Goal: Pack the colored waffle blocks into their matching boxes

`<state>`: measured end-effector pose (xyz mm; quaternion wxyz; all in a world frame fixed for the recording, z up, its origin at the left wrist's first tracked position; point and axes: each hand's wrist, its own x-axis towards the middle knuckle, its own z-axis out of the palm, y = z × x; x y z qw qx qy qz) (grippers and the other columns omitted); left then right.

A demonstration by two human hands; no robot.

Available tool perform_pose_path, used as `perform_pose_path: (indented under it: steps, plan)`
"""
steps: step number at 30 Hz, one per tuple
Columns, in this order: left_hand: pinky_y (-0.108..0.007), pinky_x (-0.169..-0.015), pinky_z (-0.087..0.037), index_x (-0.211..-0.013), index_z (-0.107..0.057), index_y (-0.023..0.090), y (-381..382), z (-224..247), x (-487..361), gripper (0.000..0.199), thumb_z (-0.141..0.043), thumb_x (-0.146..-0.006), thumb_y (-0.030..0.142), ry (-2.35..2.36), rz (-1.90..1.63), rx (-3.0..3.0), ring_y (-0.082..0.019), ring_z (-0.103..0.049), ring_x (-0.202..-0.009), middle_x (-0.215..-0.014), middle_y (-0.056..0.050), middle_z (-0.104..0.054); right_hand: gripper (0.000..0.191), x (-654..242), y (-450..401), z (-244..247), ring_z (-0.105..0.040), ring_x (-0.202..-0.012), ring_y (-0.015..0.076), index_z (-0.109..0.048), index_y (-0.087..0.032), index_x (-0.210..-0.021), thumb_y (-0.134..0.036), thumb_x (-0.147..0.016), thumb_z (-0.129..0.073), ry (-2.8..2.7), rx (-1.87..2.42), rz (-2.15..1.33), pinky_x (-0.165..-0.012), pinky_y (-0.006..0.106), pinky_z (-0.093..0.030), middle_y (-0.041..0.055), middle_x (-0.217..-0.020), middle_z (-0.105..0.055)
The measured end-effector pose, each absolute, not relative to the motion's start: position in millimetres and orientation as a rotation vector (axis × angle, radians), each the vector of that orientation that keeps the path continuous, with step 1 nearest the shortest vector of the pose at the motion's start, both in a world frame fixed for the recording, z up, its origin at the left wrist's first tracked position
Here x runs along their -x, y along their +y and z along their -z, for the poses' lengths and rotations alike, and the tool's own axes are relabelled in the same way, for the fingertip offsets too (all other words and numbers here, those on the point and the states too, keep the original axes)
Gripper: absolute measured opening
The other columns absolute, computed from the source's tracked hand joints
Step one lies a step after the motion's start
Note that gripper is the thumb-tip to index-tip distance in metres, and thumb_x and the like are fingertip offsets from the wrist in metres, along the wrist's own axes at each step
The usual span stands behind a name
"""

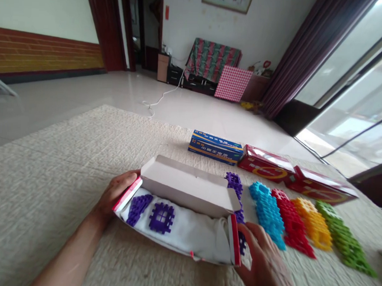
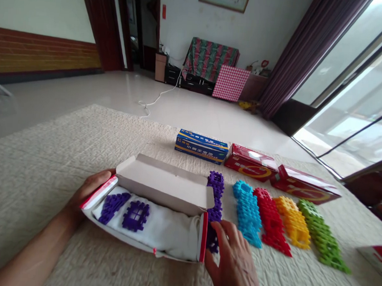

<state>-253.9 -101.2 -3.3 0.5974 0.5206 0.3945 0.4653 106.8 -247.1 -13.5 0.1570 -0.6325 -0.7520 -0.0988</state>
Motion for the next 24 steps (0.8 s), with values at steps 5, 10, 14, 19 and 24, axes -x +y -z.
perform_pose_path:
  steps: [5, 10, 14, 19, 24]
  plan:
    - [-0.025, -0.061, -0.046, -0.109, -0.065, 0.016, -102.0, 0.0, 251.6, 0.035, -0.053, -0.089, 0.042, 0.895, -1.095, -1.183, -0.016, -0.061, -0.065, -0.081, -0.003, -0.071, 0.044, -125.0, -250.2, -22.6, -0.062, -0.092, 0.0273, -0.051, -0.022, -0.119, -0.044, -0.081, -0.056, -1.993, 1.846, 0.439, -0.073, 0.042, -0.053, 0.0117, -0.111, -0.057]
    - [-0.028, -0.066, -0.048, -0.109, -0.066, 0.017, -100.4, 2.0, 251.7, 0.039, -0.057, -0.085, 0.046, 0.896, -1.110, -1.118, -0.020, -0.065, -0.071, -0.081, -0.004, -0.072, 0.045, -72.8, -226.4, -73.4, -0.058, -0.105, 0.0261, -0.050, -0.028, -0.122, -0.039, -0.079, -0.061, -2.120, 1.681, 0.204, -0.079, 0.038, -0.053, 0.0090, -0.124, -0.052]
    - [-0.029, -0.067, -0.048, -0.109, -0.066, 0.016, -100.0, 1.6, 252.5, 0.040, -0.057, -0.084, 0.047, 0.905, -1.119, -1.155, -0.021, -0.066, -0.073, -0.081, -0.004, -0.072, 0.043, -15.0, -199.8, -87.9, -0.059, -0.097, 0.0196, -0.054, -0.026, -0.115, -0.023, -0.074, -0.064, -2.358, 1.583, -0.311, -0.083, 0.034, -0.051, 0.0045, -0.111, -0.057]
    - [-0.028, -0.067, -0.047, -0.109, -0.067, 0.016, -99.5, 1.8, 253.3, 0.039, -0.055, -0.086, 0.046, 0.900, -1.127, -1.198, -0.020, -0.065, -0.071, -0.083, -0.005, -0.072, 0.041, 4.4, -182.7, -76.8, -0.061, -0.088, 0.0202, -0.058, -0.022, -0.110, -0.019, -0.069, -0.062, -2.450, 1.688, -0.548, -0.078, 0.037, -0.050, 0.0039, -0.103, -0.058]
    - [-0.026, -0.063, -0.045, -0.110, -0.066, 0.016, -97.5, 7.0, 254.1, 0.039, -0.055, -0.086, 0.044, 0.864, -1.113, -1.130, -0.019, -0.063, -0.069, -0.080, -0.004, -0.071, 0.038, 1.7, -180.9, -64.2, -0.060, -0.092, 0.0221, -0.057, -0.022, -0.112, -0.020, -0.074, -0.058, -2.508, 1.683, -0.467, -0.080, 0.039, -0.049, 0.0055, -0.104, -0.056]
